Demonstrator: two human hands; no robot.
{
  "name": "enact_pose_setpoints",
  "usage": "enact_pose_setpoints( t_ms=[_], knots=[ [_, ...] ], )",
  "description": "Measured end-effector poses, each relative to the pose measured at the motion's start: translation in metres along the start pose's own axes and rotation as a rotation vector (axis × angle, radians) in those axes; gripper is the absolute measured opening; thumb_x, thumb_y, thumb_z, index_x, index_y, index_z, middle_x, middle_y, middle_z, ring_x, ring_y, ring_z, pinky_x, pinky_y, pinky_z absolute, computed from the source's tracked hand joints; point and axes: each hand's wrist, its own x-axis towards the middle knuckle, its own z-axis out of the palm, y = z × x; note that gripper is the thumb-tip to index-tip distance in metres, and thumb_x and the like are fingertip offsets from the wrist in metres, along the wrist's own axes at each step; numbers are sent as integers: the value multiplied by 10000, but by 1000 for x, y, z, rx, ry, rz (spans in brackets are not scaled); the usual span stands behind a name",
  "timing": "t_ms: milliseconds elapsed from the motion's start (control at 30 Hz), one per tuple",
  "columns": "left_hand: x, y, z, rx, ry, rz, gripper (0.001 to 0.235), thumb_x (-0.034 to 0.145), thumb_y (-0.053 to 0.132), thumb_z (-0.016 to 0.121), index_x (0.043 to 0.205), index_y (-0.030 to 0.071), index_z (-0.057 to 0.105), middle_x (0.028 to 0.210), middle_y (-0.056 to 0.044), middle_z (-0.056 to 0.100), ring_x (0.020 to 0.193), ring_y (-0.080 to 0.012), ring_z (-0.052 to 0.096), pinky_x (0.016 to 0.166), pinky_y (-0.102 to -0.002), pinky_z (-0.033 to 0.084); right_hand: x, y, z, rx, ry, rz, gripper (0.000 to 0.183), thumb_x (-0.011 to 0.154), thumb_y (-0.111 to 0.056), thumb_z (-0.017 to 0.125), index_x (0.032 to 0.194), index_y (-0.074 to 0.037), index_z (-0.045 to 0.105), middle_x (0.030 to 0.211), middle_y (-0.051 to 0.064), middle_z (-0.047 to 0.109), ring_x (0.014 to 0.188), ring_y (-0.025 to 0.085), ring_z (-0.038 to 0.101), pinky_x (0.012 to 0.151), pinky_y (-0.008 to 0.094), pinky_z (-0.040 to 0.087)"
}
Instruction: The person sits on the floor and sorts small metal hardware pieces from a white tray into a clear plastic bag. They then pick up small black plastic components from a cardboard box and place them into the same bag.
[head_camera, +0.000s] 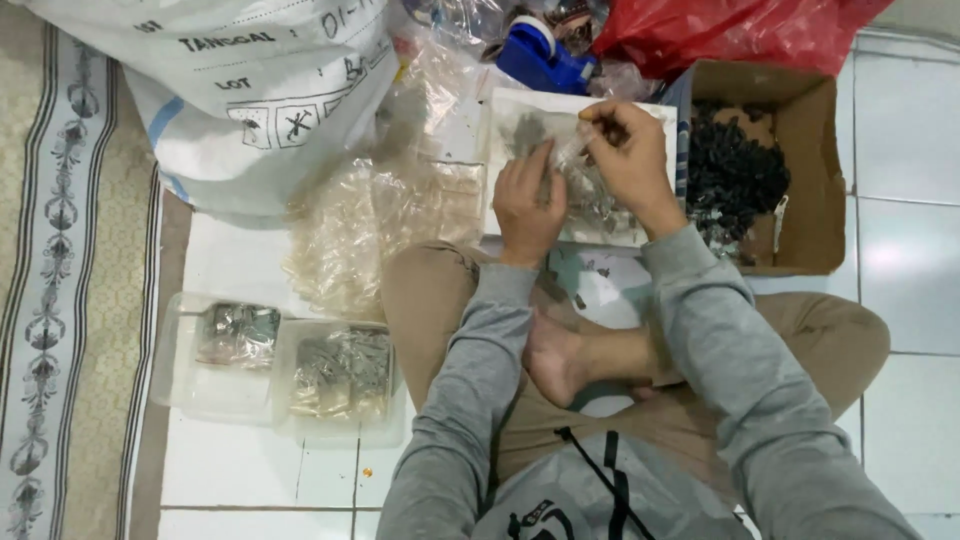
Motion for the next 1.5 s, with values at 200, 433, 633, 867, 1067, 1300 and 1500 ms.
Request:
enact_pose_setpoints(
  t_ms=[200,433,633,867,1067,1300,1500],
  knots=[
    [-41,-47,28,228,-557,-132,319,813,132,745,1117,38,756,905,-158,733,920,-331,700,870,-455,506,-62,37,-54,-559,-196,274,643,869,-283,810,1316,145,635,1137,340,601,1033,509,644,871,547,553],
    [-20,-15,2,115,-428,-260,252,855,93,658,1056,-13,767,860,-208,691,881,-407,692,805,-456,537,-88,24,-31,-656,-180,139,814,737,-286,925,1335,165,606,1226,378,520,1152,571,509,1012,580,444],
    [-10,-10,-2,-2,-398,-350,271,856,62,635,1086,-26,749,900,-239,682,916,-440,692,819,-474,561,-80,73,-30,-611,-133,215,389,895,-139,789,1242,20,715,1061,215,587,1050,445,607,887,490,528],
    [0,-1,-4,-38,-436,-419,262,912,85,617,1114,-32,737,949,-221,697,951,-408,709,833,-446,579,-70,119,-25,-625,-103,360,329,813,-235,856,1078,-78,743,880,99,700,895,341,719,766,465,574],
    [-3,-6,-3,-77,-452,-409,273,908,74,611,1123,-44,733,972,-240,699,967,-426,707,844,-463,586,-65,107,-9,-694,-106,474,220,824,-131,740,1029,-52,737,944,161,660,990,435,676,840,524,563],
    [-2,-2,-7,-78,-478,-417,297,900,105,632,1157,-15,724,1005,-211,701,997,-390,714,862,-459,593,-72,63,-3,-610,-73,505,292,876,-103,647,1153,-12,662,1003,235,737,1063,463,684,867,569,538],
    [-8,-10,-8,-114,-550,-334,317,932,171,655,1204,28,734,923,-173,680,944,-350,698,845,-425,566,-83,70,-33,-275,76,473,282,908,-99,733,1171,-24,664,890,62,668,791,153,654,687,329,543]
  ],
)
